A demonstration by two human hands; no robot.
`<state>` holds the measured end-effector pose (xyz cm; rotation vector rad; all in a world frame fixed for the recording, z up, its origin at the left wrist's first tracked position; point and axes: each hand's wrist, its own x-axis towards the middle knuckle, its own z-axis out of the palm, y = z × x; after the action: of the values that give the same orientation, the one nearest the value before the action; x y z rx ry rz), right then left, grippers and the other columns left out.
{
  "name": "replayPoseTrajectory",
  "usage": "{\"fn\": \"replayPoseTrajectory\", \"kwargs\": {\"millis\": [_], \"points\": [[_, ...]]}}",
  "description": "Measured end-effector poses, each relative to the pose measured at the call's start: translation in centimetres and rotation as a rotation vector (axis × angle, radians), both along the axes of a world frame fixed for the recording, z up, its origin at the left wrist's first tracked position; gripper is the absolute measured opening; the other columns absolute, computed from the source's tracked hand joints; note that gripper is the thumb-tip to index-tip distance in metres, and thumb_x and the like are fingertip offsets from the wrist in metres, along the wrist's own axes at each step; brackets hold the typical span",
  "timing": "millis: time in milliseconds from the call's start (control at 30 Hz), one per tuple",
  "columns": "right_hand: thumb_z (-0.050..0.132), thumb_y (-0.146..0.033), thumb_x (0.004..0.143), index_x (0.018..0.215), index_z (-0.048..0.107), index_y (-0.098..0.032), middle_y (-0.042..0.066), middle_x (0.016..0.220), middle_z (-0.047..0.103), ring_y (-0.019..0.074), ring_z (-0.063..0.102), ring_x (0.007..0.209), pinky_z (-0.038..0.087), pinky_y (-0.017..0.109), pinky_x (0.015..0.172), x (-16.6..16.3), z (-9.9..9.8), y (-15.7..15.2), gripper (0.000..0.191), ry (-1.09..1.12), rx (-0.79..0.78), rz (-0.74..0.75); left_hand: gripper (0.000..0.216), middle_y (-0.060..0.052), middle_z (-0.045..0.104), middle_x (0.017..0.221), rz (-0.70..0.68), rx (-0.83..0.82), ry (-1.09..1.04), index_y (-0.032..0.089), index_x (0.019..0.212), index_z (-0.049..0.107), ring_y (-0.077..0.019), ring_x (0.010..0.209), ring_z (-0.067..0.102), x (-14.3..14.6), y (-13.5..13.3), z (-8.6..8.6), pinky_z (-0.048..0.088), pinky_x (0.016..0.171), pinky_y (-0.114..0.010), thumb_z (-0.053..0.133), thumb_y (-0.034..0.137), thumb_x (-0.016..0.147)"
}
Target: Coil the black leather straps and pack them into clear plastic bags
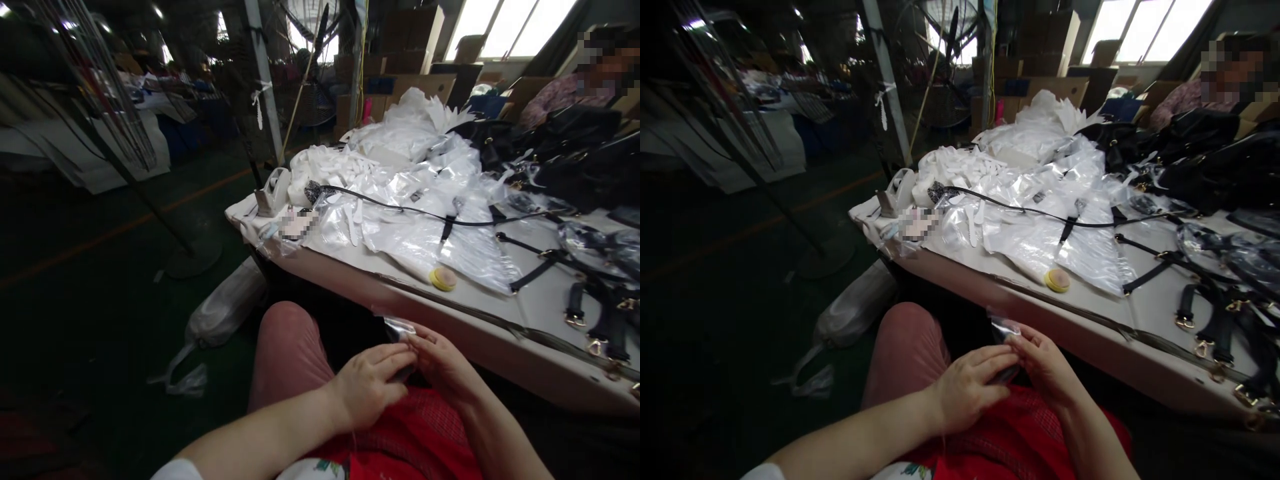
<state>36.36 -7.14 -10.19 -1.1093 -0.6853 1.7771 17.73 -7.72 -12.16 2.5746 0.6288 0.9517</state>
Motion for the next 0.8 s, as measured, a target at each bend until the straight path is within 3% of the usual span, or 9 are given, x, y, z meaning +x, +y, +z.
{"fn": "replayPoseTrajectory", "kwargs": {"millis": [100, 167, 267, 367, 433, 500, 600, 700, 800], "points": [[0.082, -0.039, 0.072, 0.102, 0.072, -0.021, 0.001, 0.075, 0.066, 0.0122, 0.055, 0.059, 0.043, 0.024, 0.054, -0.3, -0.9, 0.0, 0.037, -0.047, 0.004, -0.037, 0.025, -0.009, 0.066, 0.127, -0.063, -0.049, -0.069, 0.018, 0.110, 0.067, -0.0207, 0.122, 0.058, -0.2, -0.7, 0.6, 0.046, 0.108, -0.031, 0.050, 0.022, 0.092], [0.082, -0.043, 0.071, 0.111, 0.068, -0.024, -0.002, 0.071, 0.062, 0.0130, 0.053, 0.058, 0.043, 0.025, 0.054, -0.1, -1.1, -0.1, 0.046, -0.141, 0.103, -0.130, 0.025, -0.012, 0.066, 0.120, 0.049, -0.178, -0.184, 0.016, 0.108, 0.066, -0.0220, 0.112, 0.061, -0.5, -0.6, 1.4, 0.050, 0.101, -0.034, 0.052, 0.022, 0.088], [0.081, -0.045, 0.072, 0.127, 0.060, -0.027, -0.004, 0.068, 0.057, 0.0146, 0.054, 0.063, 0.046, 0.027, 0.061, 0.3, -1.2, -0.5, 0.061, -0.289, 0.262, -0.154, 0.027, -0.013, 0.069, 0.103, 0.268, -0.556, -0.231, 0.015, 0.102, 0.067, -0.0234, 0.098, 0.064, -0.3, 0.8, 2.4, 0.052, 0.092, -0.039, 0.055, 0.035, 0.088], [0.074, -0.045, 0.079, 0.143, 0.044, -0.029, -0.004, 0.071, 0.057, 0.0150, 0.055, 0.067, 0.048, 0.029, 0.068, -0.1, -1.5, -1.3, 0.073, -0.387, 0.352, -0.020, 0.038, -0.009, 0.071, 0.090, 0.215, -1.055, -0.308, 0.015, 0.094, 0.069, -0.0208, 0.085, 0.065, 0.9, 2.9, 2.3, 0.053, 0.080, -0.035, 0.064, 0.050, 0.081], [0.069, -0.041, 0.084, 0.151, 0.031, -0.028, -0.006, 0.069, 0.055, 0.0142, 0.054, 0.065, 0.048, 0.030, 0.069, -0.9, -1.9, -2.0, 0.078, -0.469, 0.408, 0.058, 0.040, -0.005, 0.068, 0.078, 0.234, -1.259, -0.504, 0.013, 0.088, 0.068, -0.0149, 0.069, 0.061, 1.7, 4.1, 1.9, 0.050, 0.068, -0.028, 0.067, 0.052, 0.078], [0.064, -0.037, 0.088, 0.153, 0.024, -0.024, -0.006, 0.067, 0.054, 0.0143, 0.054, 0.061, 0.049, 0.030, 0.067, -1.5, -2.2, -2.6, 0.078, -0.569, 0.438, 0.139, 0.040, -0.001, 0.062, 0.066, 0.326, -1.266, -0.666, 0.013, 0.081, 0.067, -0.0103, 0.058, 0.053, 2.2, 4.9, 1.5, 0.045, 0.060, -0.023, 0.067, 0.053, 0.078], [0.061, -0.039, 0.090, 0.146, 0.038, -0.022, 0.000, 0.075, 0.064, 0.0186, 0.062, 0.068, 0.053, 0.034, 0.072, -0.5, -1.6, -1.9, 0.063, -0.776, 0.514, 0.196, 0.038, 0.001, 0.058, 0.061, 0.365, -1.164, -0.708, 0.014, 0.078, 0.068, -0.0095, 0.055, 0.049, 1.9, 5.1, 1.5, 0.041, 0.056, -0.022, 0.065, 0.051, 0.081], [0.060, -0.044, 0.089, 0.131, 0.056, -0.022, 0.012, 0.108, 0.068, 0.0286, 0.064, 0.100, 0.049, 0.043, 0.093, 2.8, -0.4, 1.2, 0.048, -1.203, 0.725, -0.082, 0.031, -0.001, 0.061, 0.064, 0.320, -1.044, -0.608, 0.014, 0.076, 0.070, -0.0111, 0.060, 0.053, 1.2, 4.7, 1.9, 0.043, 0.060, -0.023, 0.063, 0.043, 0.083], [0.053, -0.047, 0.090, 0.126, 0.061, -0.019, 0.019, 0.132, 0.057, 0.0381, 0.049, 0.125, 0.037, 0.054, 0.106, 6.6, 0.1, 5.3, 0.046, -1.649, 0.806, -0.358, 0.026, -0.003, 0.064, 0.067, 0.295, -0.909, -0.481, 0.014, 0.071, 0.070, -0.0131, 0.065, 0.058, 0.7, 4.1, 2.2, 0.044, 0.064, -0.024, 0.061, 0.034, 0.085]]}}
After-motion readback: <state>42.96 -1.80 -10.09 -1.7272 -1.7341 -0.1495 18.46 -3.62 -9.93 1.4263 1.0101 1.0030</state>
